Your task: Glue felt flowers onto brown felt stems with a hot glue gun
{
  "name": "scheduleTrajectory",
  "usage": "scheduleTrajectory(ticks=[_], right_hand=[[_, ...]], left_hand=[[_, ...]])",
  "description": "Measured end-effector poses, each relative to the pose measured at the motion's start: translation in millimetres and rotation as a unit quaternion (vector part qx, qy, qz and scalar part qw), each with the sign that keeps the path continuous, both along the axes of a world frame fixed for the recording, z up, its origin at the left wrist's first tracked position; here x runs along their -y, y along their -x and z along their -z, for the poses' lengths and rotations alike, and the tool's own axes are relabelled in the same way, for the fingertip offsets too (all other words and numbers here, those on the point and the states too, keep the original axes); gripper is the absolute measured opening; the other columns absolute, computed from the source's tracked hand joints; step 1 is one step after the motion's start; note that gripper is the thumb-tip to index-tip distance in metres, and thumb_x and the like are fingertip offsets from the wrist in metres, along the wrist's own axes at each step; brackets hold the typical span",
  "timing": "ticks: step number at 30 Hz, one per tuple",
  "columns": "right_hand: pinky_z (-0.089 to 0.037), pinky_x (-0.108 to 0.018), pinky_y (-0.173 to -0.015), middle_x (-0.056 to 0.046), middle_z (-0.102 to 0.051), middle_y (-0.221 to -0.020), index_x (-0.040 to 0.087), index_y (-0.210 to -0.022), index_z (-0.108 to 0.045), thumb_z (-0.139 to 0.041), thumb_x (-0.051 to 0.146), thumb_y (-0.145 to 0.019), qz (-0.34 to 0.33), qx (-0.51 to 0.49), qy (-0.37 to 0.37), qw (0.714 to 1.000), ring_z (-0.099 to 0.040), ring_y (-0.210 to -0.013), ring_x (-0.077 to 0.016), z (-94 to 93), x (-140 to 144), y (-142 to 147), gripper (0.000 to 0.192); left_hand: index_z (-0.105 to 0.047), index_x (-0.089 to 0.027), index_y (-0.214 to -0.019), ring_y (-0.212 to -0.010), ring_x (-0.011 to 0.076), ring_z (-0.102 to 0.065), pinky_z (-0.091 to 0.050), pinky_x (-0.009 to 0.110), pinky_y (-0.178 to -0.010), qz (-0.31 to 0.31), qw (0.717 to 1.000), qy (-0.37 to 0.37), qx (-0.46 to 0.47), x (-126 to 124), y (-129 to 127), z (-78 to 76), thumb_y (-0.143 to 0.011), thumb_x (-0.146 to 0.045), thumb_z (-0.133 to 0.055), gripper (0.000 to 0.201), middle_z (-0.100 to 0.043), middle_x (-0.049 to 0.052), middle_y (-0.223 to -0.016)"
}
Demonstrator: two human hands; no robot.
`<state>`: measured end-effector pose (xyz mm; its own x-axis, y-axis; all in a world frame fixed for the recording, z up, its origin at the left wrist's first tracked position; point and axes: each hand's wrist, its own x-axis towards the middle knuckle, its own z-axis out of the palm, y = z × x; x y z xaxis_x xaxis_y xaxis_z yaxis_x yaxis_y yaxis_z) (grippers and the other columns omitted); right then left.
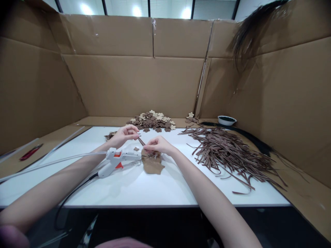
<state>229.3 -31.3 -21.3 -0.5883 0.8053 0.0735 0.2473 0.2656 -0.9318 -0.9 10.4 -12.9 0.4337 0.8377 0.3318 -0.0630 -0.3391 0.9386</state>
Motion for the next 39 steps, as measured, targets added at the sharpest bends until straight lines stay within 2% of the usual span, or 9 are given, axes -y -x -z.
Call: scheduleTrajectory(ticks=[24,29,39], right_hand=[[-0.042,-0.021,-0.051,-0.007,-0.072,-0.074,0.012,-0.081,-0.072,-0.070,0.055,-0.069,0.002,0.017,0.014,1.000,-0.056,-0.055,-0.0105,-1.6,1.4,0.1,0.045],[-0.041,-0.021,-0.051,-0.007,-0.072,-0.074,0.012,-0.083,-0.071,-0.071,0.054,-0.070,0.003,0.005,0.007,1.000,-0.060,-0.059,-0.0121,0.8,-2.7,-2.0,0.044],[-0.040,-0.020,-0.049,-0.007,-0.072,-0.073,0.012,-0.083,-0.069,-0.068,0.055,-0.072,-0.017,0.011,-0.020,1.000,-0.058,-0.055,-0.0113,5.3,-10.5,-7.6,0.045]], left_hand=[[-0.061,-0.014,-0.088,-0.056,0.0100,-0.056,-0.042,0.022,-0.059,-0.012,1.000,-0.010,-0.025,2.0,0.9,-3.7,-0.063,-0.026,-0.081,0.035,-0.062,-0.003,-0.058],[-0.060,-0.014,-0.088,-0.055,0.0109,-0.056,-0.042,0.023,-0.059,-0.016,0.999,-0.021,-0.018,1.2,0.9,-3.1,-0.062,-0.026,-0.082,0.035,-0.062,-0.003,-0.058],[-0.057,-0.015,-0.091,-0.056,0.0095,-0.056,-0.041,0.021,-0.060,-0.002,1.000,-0.020,-0.006,-0.7,0.8,-0.7,-0.065,-0.024,-0.081,0.037,-0.064,-0.003,-0.060]])
